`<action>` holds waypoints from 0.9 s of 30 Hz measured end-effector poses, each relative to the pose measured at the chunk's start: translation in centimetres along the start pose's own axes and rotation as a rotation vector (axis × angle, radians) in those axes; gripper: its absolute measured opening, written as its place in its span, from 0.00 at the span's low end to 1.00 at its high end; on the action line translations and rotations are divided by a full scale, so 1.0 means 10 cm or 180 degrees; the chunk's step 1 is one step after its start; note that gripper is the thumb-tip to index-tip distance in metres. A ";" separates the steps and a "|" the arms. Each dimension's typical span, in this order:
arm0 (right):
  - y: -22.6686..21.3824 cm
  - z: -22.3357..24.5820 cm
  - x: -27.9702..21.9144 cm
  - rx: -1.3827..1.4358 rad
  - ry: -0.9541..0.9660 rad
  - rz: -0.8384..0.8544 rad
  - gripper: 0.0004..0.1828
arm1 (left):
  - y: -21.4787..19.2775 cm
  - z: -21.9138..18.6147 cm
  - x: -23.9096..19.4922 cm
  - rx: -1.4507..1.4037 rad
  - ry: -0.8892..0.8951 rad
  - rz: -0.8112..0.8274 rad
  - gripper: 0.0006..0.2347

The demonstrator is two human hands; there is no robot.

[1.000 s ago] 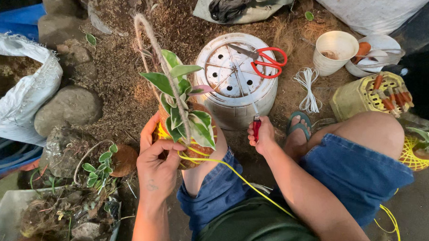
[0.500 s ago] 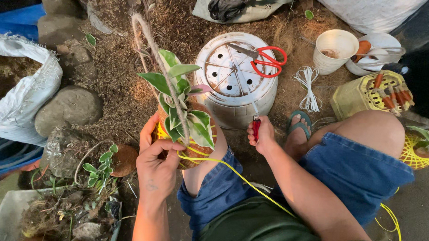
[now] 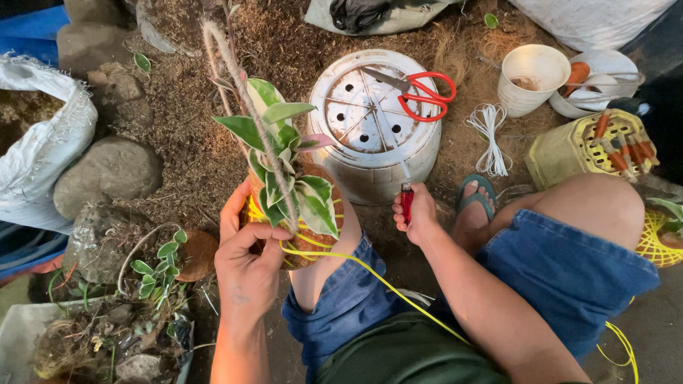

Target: The person wraps a yellow string around a coconut shell containing a small plant to secure it. They use a lighter to melt and seal the string ends, then tie off the string to complete the wrapping.

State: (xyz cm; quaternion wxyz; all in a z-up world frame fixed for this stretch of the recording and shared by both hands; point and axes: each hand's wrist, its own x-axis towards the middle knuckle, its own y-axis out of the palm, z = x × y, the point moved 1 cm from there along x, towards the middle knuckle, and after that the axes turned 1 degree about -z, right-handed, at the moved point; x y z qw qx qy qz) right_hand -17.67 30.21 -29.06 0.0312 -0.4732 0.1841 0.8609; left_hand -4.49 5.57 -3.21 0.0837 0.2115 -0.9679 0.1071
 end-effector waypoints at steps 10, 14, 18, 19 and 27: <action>-0.13 -0.02 0.08 0.0230 0.0277 0.0612 0.22 | -0.01 0.00 -0.01 0.0176 0.0117 -0.0038 0.08; -0.15 -0.04 0.14 0.0271 0.0318 0.0792 0.23 | -0.03 0.02 -0.01 0.0146 0.0076 -0.0043 0.08; -0.16 -0.05 0.17 0.0415 0.0317 0.0972 0.24 | -0.04 0.04 -0.01 0.0166 0.0061 -0.0028 0.08; -0.15 -0.05 0.18 0.0454 0.0358 0.1010 0.24 | -0.03 0.04 -0.01 0.0154 0.0066 -0.0015 0.08; -0.13 -0.03 0.20 0.0592 0.0546 0.1127 0.24 | 0.00 0.03 0.00 0.0179 0.0075 0.0032 0.07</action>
